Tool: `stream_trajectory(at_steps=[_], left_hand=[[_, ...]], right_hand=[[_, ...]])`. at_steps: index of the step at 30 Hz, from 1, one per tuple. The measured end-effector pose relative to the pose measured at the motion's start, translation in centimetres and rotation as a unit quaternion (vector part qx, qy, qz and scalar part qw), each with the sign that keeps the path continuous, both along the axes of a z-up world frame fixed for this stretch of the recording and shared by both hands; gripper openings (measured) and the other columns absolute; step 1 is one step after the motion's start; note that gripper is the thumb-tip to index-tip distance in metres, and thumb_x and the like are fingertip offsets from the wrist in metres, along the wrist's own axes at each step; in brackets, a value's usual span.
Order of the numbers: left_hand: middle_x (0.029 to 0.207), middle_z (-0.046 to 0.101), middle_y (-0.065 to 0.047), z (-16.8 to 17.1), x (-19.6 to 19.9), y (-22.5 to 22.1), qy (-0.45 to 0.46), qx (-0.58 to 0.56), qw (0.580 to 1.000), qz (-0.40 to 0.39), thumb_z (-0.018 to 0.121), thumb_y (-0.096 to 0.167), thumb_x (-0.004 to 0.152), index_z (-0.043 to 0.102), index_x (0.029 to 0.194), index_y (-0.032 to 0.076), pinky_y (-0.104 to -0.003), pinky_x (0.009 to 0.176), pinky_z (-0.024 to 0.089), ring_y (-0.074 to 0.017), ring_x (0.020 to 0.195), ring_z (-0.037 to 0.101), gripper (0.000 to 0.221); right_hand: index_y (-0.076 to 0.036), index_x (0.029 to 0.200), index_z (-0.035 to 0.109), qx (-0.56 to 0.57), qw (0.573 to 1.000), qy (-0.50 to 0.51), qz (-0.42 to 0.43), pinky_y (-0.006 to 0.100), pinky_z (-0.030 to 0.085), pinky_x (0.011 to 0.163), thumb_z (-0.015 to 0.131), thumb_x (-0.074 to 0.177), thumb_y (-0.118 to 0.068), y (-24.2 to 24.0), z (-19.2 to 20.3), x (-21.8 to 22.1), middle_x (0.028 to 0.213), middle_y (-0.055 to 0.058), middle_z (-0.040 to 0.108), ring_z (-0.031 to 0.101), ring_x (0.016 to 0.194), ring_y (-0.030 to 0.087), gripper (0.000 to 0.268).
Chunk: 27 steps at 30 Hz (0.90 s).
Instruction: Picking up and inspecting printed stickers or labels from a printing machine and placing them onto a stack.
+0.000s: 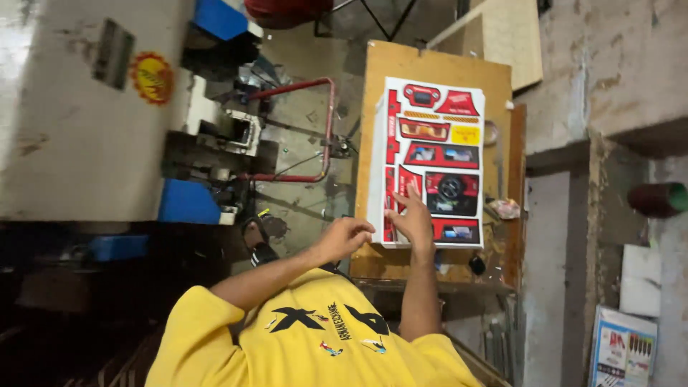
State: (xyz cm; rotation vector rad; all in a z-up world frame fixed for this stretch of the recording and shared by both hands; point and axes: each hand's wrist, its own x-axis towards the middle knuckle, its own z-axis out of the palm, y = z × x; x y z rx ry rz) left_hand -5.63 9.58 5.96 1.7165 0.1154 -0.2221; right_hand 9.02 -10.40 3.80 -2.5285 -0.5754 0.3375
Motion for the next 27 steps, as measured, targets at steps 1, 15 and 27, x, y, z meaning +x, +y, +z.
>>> stream_trajectory(at_steps=[1, 15, 27], left_hand=[[0.091, 0.079, -0.006, -2.4, 0.7, -1.9, 0.001, 0.003, 1.000, -0.007, 0.061, 0.014, 0.094, 0.075, 0.113, 0.003, -0.031, 0.071, 0.061, -0.0152, 0.075, 0.075, 0.026], [0.096, 0.069, -0.008, -4.1, 6.0, -8.8, 0.047, -0.318, 0.941, 0.106, 0.054, 0.018, 0.105, 0.059, 0.125, 0.001, -0.034, 0.063, 0.066, -0.0139, 0.078, 0.070, 0.027], [0.083, 0.075, -0.002, 6.8, -1.3, 14.5, -0.098, -0.119, 0.935, 0.320, 0.067, 0.014, 0.097, 0.064, 0.133, 0.000, -0.027, 0.061, 0.053, -0.0077, 0.072, 0.062, 0.038]], right_hand=[[-0.013, 0.130, 0.071, 0.003, 1.000, 0.001, -0.007, 0.042, 0.037, 0.117, 0.086, 0.070, -0.032, -0.3, 0.0, 0.3, 0.157, 0.026, 0.041, 0.042, 0.146, 0.037, 0.064], [0.003, 0.131, 0.066, 0.048, 0.959, -0.209, -0.186, 0.042, 0.047, 0.105, 0.086, 0.080, -0.018, -12.6, 2.9, -1.5, 0.132, 0.026, 0.065, 0.062, 0.122, 0.039, 0.058], [-0.011, 0.128, 0.066, 0.569, 0.557, 0.514, -0.318, 0.033, 0.057, 0.066, 0.056, 0.100, -0.038, 6.8, -5.0, -0.8, 0.096, 0.003, 0.075, 0.072, 0.078, 0.020, 0.041]])
